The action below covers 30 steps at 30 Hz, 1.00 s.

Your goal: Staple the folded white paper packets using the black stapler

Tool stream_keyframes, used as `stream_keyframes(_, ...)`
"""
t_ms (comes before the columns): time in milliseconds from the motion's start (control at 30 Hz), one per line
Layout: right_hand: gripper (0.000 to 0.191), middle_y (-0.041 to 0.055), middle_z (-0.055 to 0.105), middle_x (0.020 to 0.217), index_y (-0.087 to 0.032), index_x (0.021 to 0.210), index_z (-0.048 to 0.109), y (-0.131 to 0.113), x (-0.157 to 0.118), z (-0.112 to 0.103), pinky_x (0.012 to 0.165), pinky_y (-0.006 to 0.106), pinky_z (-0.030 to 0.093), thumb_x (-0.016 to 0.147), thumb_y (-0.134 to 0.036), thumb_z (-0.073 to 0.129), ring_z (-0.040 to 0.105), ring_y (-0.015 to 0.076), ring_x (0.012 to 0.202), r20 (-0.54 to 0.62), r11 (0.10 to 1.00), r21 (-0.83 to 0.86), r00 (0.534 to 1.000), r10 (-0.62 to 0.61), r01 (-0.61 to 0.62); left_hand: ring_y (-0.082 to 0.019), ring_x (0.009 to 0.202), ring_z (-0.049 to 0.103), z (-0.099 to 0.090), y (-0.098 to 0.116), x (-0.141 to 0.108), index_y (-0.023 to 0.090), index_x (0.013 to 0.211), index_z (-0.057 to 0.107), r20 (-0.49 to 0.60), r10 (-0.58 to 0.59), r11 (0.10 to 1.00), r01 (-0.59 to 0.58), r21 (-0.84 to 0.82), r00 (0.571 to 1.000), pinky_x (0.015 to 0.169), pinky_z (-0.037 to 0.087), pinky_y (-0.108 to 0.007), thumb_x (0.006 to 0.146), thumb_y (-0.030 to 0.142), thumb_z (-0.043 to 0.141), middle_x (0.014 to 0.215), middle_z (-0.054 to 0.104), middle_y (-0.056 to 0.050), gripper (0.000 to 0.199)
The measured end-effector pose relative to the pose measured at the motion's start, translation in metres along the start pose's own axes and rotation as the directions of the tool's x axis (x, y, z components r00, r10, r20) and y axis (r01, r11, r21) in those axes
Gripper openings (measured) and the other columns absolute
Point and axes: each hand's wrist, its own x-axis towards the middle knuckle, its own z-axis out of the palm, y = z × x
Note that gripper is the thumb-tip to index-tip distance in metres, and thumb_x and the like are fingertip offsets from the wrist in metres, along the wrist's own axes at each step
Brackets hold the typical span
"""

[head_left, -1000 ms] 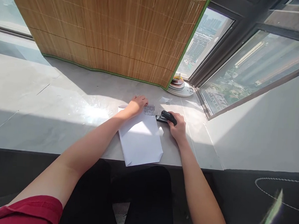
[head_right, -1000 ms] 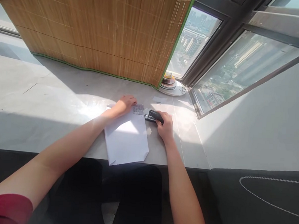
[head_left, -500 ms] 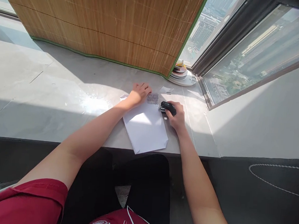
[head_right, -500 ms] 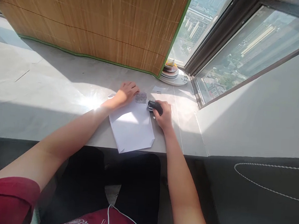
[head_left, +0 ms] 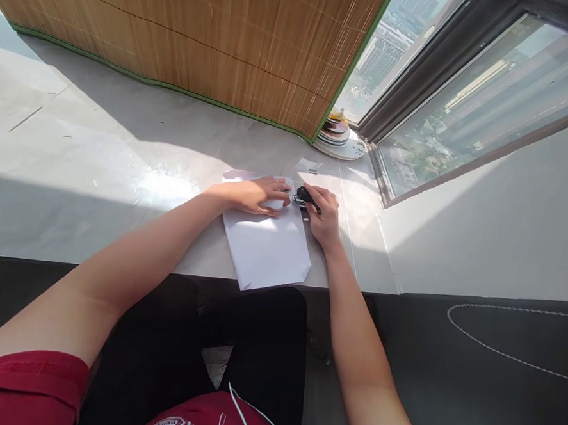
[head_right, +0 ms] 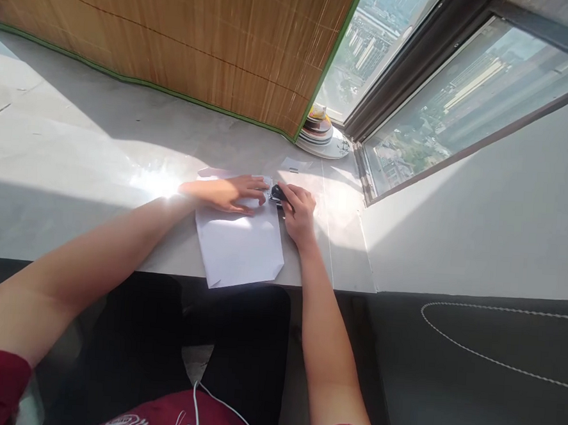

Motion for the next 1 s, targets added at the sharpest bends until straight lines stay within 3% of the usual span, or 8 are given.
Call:
stream_keyframes(100, 0.058, 0.0048, 0.068, 0.131, -0.047, 0.15, 0.062, 0.001, 0.0, 0.0, 0.116, 0.065, 0.044, 0.102, -0.015, 0.051, 0.061, 0.0315, 0.123, -0.005, 1.0, -0.003, 1.0, 0.007, -0.007, -0.032, 0.151, 0.051, 0.014, -0.017, 0.003, 0.037, 0.118, 0.078, -0.029, -0.065, 0.997, 0.063, -0.048, 0.997, 0.131, 0.035, -0.052, 0.079, 0.045, 0.09, 0.15, 0.064, -0.002, 0.042)
stream_keyframes(267, 0.064, 0.006, 0.067, 0.129, -0.049, 0.151, 0.062, 0.004, -0.002, 0.0, 0.111, 0.065, 0.047, 0.1, -0.011, 0.05, 0.061, 0.0324, 0.121, -0.044, 1.0, 0.023, 0.999, -0.011, 0.012, -0.033, 0.149, 0.055, 0.029, -0.034, 0.007, 0.033, 0.12, 0.078, -0.215, -0.159, 0.987, 0.154, -0.037, 0.964, 0.125, 0.042, -0.054, 0.085, 0.045, 0.084, 0.151, 0.063, -0.006, 0.038)
stream_keyframes(333, 0.067, 0.0065, 0.067, 0.127, -0.048, 0.152, 0.061, 0.005, -0.002, 0.001, 0.109, 0.064, 0.049, 0.099, -0.009, 0.05, 0.06, 0.0325, 0.12, -0.062, 1.0, 0.001, 0.998, -0.021, 0.021, -0.033, 0.153, 0.051, 0.024, -0.023, 0.006, 0.034, 0.124, 0.078, -0.156, -0.115, 0.993, 0.117, 0.0, 0.981, 0.128, 0.037, -0.054, 0.087, 0.047, 0.082, 0.156, 0.061, -0.005, 0.04)
stream_keyframes(400, 0.069, 0.0068, 0.067, 0.126, -0.047, 0.155, 0.059, 0.005, -0.003, 0.002, 0.107, 0.062, 0.052, 0.098, -0.009, 0.051, 0.06, 0.0318, 0.12, -0.065, 0.999, -0.038, 0.998, -0.018, 0.015, -0.031, 0.16, 0.041, 0.014, -0.007, 0.005, 0.037, 0.134, 0.075, 0.036, -0.031, 0.998, 0.029, 0.057, 0.999, 0.134, 0.026, -0.053, 0.09, 0.051, 0.077, 0.165, 0.053, -0.001, 0.046)
stream_keyframes(467, 0.07, 0.0071, 0.066, 0.126, -0.045, 0.158, 0.057, 0.004, -0.003, 0.002, 0.106, 0.058, 0.053, 0.098, -0.009, 0.051, 0.059, 0.0304, 0.12, -0.056, 0.997, -0.076, 0.998, -0.012, 0.008, -0.03, 0.166, 0.03, 0.004, 0.006, 0.005, 0.039, 0.145, 0.069, 0.188, 0.003, 0.994, -0.023, 0.107, 0.982, 0.137, 0.016, -0.052, 0.096, 0.054, 0.069, 0.173, 0.044, 0.002, 0.051)
stream_keyframes(533, 0.069, 0.0073, 0.065, 0.126, -0.045, 0.159, 0.056, 0.002, -0.003, 0.003, 0.107, 0.055, 0.053, 0.099, -0.01, 0.051, 0.058, 0.0295, 0.12, -0.044, 0.995, -0.099, 0.999, -0.018, 0.014, -0.03, 0.169, 0.021, -0.002, 0.013, 0.005, 0.039, 0.153, 0.064, 0.253, 0.0, 0.988, -0.039, 0.151, 0.967, 0.138, 0.009, -0.051, 0.101, 0.054, 0.061, 0.178, 0.035, 0.002, 0.054)
stream_keyframes(667, 0.07, 0.0078, 0.062, 0.129, -0.047, 0.159, 0.056, 0.002, -0.004, 0.004, 0.107, 0.055, 0.05, 0.099, -0.01, 0.053, 0.055, 0.0308, 0.12, -0.017, 0.993, -0.118, 1.0, -0.026, 0.024, -0.03, 0.17, 0.015, -0.004, 0.013, 0.006, 0.04, 0.16, 0.057, 0.279, 0.011, 0.98, -0.066, 0.187, 0.96, 0.138, 0.004, -0.052, 0.105, 0.053, 0.053, 0.181, 0.027, 0.003, 0.057)
stream_keyframes(1000, 0.067, 0.0095, 0.062, 0.132, -0.045, 0.158, 0.057, 0.005, -0.002, 0.006, 0.108, 0.055, 0.046, 0.1, -0.013, 0.054, 0.054, 0.0321, 0.12, 0.023, 0.981, -0.191, 1.0, -0.012, 0.016, -0.03, 0.17, 0.017, 0.0, 0.007, 0.006, 0.042, 0.16, 0.056, 0.26, 0.047, 0.982, -0.092, 0.164, 0.964, 0.138, 0.004, -0.052, 0.103, 0.055, 0.056, 0.181, 0.027, 0.006, 0.058)
